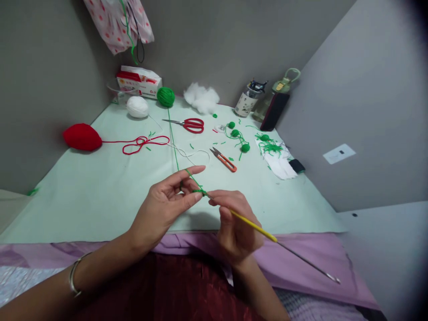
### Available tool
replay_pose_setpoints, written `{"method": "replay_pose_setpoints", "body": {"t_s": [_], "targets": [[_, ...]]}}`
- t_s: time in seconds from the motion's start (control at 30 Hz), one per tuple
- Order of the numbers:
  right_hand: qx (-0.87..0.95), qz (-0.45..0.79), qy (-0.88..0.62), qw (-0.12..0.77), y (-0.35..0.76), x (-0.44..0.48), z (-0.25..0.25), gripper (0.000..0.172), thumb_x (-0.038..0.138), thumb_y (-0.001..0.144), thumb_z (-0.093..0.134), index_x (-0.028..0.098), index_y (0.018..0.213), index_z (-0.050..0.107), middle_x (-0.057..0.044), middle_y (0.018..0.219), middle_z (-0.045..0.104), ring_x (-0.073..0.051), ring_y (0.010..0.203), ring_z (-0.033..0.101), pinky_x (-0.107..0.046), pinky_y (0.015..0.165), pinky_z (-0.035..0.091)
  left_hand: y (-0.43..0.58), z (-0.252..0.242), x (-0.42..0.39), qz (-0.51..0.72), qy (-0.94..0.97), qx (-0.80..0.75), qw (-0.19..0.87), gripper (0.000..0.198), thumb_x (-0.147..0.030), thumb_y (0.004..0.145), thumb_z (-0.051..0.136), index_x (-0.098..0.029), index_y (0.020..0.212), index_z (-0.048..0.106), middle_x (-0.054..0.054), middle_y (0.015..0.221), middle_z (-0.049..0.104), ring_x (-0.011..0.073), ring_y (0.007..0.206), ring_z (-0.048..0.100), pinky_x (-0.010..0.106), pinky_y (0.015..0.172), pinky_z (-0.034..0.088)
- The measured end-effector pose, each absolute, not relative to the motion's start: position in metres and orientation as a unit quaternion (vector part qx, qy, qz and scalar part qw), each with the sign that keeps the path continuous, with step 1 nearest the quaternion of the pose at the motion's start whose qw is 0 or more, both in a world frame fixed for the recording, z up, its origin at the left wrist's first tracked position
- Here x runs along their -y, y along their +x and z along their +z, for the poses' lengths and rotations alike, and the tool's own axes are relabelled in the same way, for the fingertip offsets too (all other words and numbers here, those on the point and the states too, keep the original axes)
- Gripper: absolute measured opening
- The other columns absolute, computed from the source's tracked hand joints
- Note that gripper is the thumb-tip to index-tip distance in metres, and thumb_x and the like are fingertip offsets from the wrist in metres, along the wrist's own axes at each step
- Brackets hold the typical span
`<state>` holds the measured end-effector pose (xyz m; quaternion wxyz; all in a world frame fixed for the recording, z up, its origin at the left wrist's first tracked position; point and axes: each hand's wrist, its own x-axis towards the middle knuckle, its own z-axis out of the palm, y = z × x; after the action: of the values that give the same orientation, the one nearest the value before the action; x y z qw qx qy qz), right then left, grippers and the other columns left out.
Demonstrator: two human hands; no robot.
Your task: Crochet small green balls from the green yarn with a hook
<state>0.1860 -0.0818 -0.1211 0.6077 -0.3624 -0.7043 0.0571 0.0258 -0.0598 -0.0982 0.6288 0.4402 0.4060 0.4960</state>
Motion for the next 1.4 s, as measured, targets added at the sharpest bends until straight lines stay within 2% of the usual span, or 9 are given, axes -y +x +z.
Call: {"method": "replay_pose_setpoints", "body": {"t_s": [0.17, 0.4, 0.67, 0.77, 0.9, 1.0, 1.13, 1.23, 1.4], "targets": [[0.730, 0.014, -0.355, 0.584, 0.186, 0.082, -0.124, 0.021, 0.013, 0.101, 0.053, 0.021, 0.114, 0.068, -0.010, 0.099, 0.077, -0.021, 0.091, 0.074, -0.036, 0.071, 0.062, 0.025, -0.099, 0.059, 0.501, 0.441, -0.418, 0.616, 0.042, -0.025, 0.082, 0.085, -0.032, 0.122, 0.079, -0.003, 0.085, 0.062, 0.0120, 0.084, 0.058, 0.022, 0.084, 0.048], [0.668, 0.144, -0.351, 0.640, 0.188, 0.080, -0.120, 0.025, 0.008, 0.101, 0.050, 0.023, 0.113, 0.067, -0.005, 0.092, 0.075, -0.019, 0.083, 0.072, -0.036, 0.071, 0.061, 0.023, -0.104, 0.058, 0.498, 0.440, -0.388, 0.639, 0.044, -0.023, 0.083, 0.085, -0.037, 0.124, 0.078, -0.004, 0.087, 0.063, 0.0101, 0.088, 0.058, 0.019, 0.085, 0.048], [0.731, -0.097, -0.397, 0.546, 0.184, 0.081, -0.137, 0.034, 0.009, 0.096, 0.062, 0.028, 0.123, 0.071, -0.007, 0.106, 0.075, -0.021, 0.097, 0.074, -0.034, 0.077, 0.063, 0.031, -0.102, 0.062, 0.464, 0.330, -0.355, 0.741, 0.046, -0.024, 0.081, 0.087, -0.030, 0.125, 0.078, -0.002, 0.084, 0.066, 0.0092, 0.079, 0.058, 0.019, 0.079, 0.051], [0.709, -0.003, -0.391, 0.587, 0.187, 0.082, -0.134, 0.031, 0.009, 0.098, 0.059, 0.027, 0.119, 0.073, -0.007, 0.106, 0.075, -0.020, 0.096, 0.072, -0.036, 0.078, 0.062, 0.027, -0.099, 0.058, 0.411, 0.255, -0.330, 0.811, 0.046, -0.024, 0.080, 0.087, -0.021, 0.125, 0.077, -0.002, 0.078, 0.062, 0.0071, 0.068, 0.054, 0.023, 0.079, 0.056], [0.610, 0.205, -0.367, 0.672, 0.188, 0.078, -0.119, 0.022, 0.016, 0.102, 0.055, 0.024, 0.103, 0.075, -0.003, 0.086, 0.073, -0.017, 0.076, 0.067, -0.034, 0.067, 0.058, 0.023, -0.093, 0.054, 0.451, 0.281, -0.340, 0.776, 0.048, -0.018, 0.080, 0.086, -0.022, 0.127, 0.076, -0.005, 0.076, 0.060, 0.0022, 0.056, 0.047, 0.020, 0.072, 0.057], [0.597, 0.270, -0.361, 0.663, 0.185, 0.074, -0.115, 0.019, 0.019, 0.101, 0.059, 0.025, 0.100, 0.077, -0.004, 0.091, 0.075, -0.016, 0.077, 0.068, -0.033, 0.067, 0.058, 0.023, -0.091, 0.056, 0.455, 0.334, -0.343, 0.751, 0.048, -0.022, 0.081, 0.086, -0.024, 0.128, 0.075, -0.003, 0.083, 0.066, 0.0024, 0.055, 0.049, 0.013, 0.055, 0.049], [0.584, 0.297, -0.380, 0.653, 0.184, 0.072, -0.117, 0.019, 0.018, 0.101, 0.058, 0.025, 0.103, 0.076, -0.002, 0.092, 0.075, -0.014, 0.073, 0.067, -0.031, 0.067, 0.058, 0.026, -0.095, 0.059, 0.457, 0.370, -0.353, 0.728, 0.054, -0.022, 0.083, 0.085, -0.024, 0.135, 0.070, -0.001, 0.088, 0.069, 0.0052, 0.060, 0.053, 0.014, 0.054, 0.048], [0.604, 0.272, -0.387, 0.641, 0.184, 0.076, -0.120, 0.022, 0.016, 0.102, 0.057, 0.026, 0.105, 0.076, -0.002, 0.092, 0.074, -0.014, 0.074, 0.068, -0.031, 0.067, 0.058, 0.028, -0.098, 0.059, 0.461, 0.385, -0.361, 0.713, 0.058, -0.022, 0.083, 0.085, -0.026, 0.138, 0.068, 0.000, 0.092, 0.070, 0.0058, 0.061, 0.053, 0.015, 0.053, 0.048], [0.696, 0.028, -0.421, 0.580, 0.183, 0.083, -0.129, 0.039, 0.007, 0.093, 0.068, 0.032, 0.122, 0.075, -0.005, 0.108, 0.075, -0.018, 0.094, 0.071, -0.033, 0.078, 0.060, 0.032, -0.099, 0.060, 0.465, 0.328, -0.344, 0.747, 0.050, -0.024, 0.081, 0.087, -0.023, 0.130, 0.074, -0.003, 0.076, 0.063, 0.0030, 0.053, 0.044, 0.013, 0.049, 0.044]]}}
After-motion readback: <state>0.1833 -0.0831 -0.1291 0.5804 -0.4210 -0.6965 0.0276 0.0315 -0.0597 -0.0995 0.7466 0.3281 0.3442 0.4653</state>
